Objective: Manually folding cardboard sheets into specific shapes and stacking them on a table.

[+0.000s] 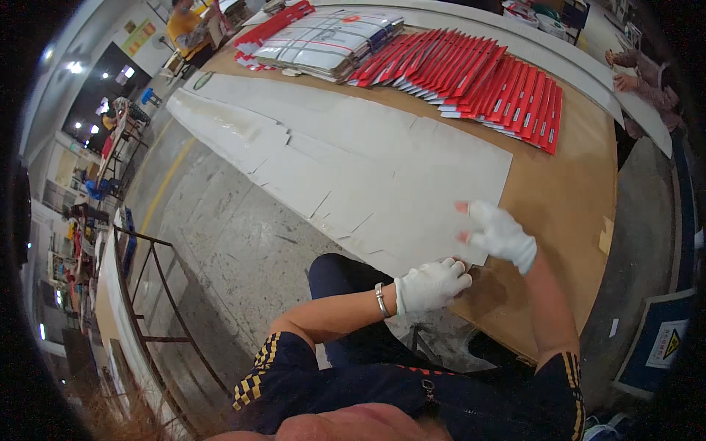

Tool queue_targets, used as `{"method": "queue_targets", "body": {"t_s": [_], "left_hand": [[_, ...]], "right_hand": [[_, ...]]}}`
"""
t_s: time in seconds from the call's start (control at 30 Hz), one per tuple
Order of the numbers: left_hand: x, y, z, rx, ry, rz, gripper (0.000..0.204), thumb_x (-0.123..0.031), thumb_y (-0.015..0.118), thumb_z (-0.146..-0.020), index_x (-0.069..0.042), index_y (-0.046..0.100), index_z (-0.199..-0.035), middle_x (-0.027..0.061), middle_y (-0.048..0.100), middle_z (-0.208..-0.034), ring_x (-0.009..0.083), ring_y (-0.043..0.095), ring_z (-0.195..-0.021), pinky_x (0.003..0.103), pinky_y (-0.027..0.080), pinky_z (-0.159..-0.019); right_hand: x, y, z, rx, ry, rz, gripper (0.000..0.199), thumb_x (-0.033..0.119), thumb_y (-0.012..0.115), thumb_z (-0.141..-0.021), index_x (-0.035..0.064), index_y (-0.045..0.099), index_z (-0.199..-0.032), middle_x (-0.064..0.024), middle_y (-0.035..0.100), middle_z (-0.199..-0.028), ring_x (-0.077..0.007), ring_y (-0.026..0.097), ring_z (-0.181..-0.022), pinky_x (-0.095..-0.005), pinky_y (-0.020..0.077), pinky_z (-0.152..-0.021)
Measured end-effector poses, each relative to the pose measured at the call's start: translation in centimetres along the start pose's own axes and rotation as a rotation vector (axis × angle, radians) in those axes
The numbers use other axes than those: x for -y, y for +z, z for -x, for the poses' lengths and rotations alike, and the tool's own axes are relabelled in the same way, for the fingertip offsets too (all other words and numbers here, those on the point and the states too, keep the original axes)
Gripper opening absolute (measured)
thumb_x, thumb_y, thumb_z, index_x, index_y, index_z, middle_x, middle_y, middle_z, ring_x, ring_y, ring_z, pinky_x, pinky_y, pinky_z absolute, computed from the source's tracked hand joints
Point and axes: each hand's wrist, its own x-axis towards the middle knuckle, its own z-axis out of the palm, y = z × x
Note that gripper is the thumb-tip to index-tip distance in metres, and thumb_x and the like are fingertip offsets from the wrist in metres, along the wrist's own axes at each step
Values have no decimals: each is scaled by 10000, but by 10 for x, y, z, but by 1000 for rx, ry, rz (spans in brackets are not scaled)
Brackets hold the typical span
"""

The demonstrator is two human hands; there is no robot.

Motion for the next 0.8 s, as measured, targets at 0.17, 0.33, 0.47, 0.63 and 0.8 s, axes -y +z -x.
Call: {"method": "queue_targets", "body": {"t_s": [0.17,0.33,0.47,0.63,0.8], "left_hand": [[-12,-3,10,-109,-123,-189,192,-157,581,-802,-69,538,-967,87,563,-899,264,609,-836,359,540,-685],[-63,-28,10,-400,200,-257,270,-206,568,-812,-61,533,-1036,58,555,-850,237,598,-814,354,516,-710],[-77,-60,14,-327,32,-116,573,-171,704,-696,-24,505,-1212,145,559,-1113,284,549,-1055,365,456,-886],[-28,-55,32,-111,-64,-279,557,-90,670,-705,-48,530,-1242,144,559,-1170,305,529,-1114,425,431,-930],[-36,-74,-10,-76,16,-314,395,-90,554,-796,-65,567,-1190,125,566,-1148,303,541,-1090,457,406,-949]], "right_hand": [[42,8,77,121,-73,-76,588,127,709,-741,31,523,-1291,-168,556,-1249,-332,565,-1098,-395,449,-946],[85,36,122,-384,-121,35,372,1,619,-658,25,630,-1029,-162,619,-1010,-342,590,-912,-410,483,-810],[87,25,168,-743,70,209,329,-138,531,-610,17,617,-887,-145,598,-854,-328,580,-819,-381,480,-702],[93,3,237,-926,171,261,324,-147,513,-657,37,623,-900,-128,614,-869,-322,594,-850,-375,469,-736],[114,-5,294,-1075,185,279,275,-115,512,-708,32,627,-910,-121,646,-904,-321,606,-865,-376,470,-778]]}}
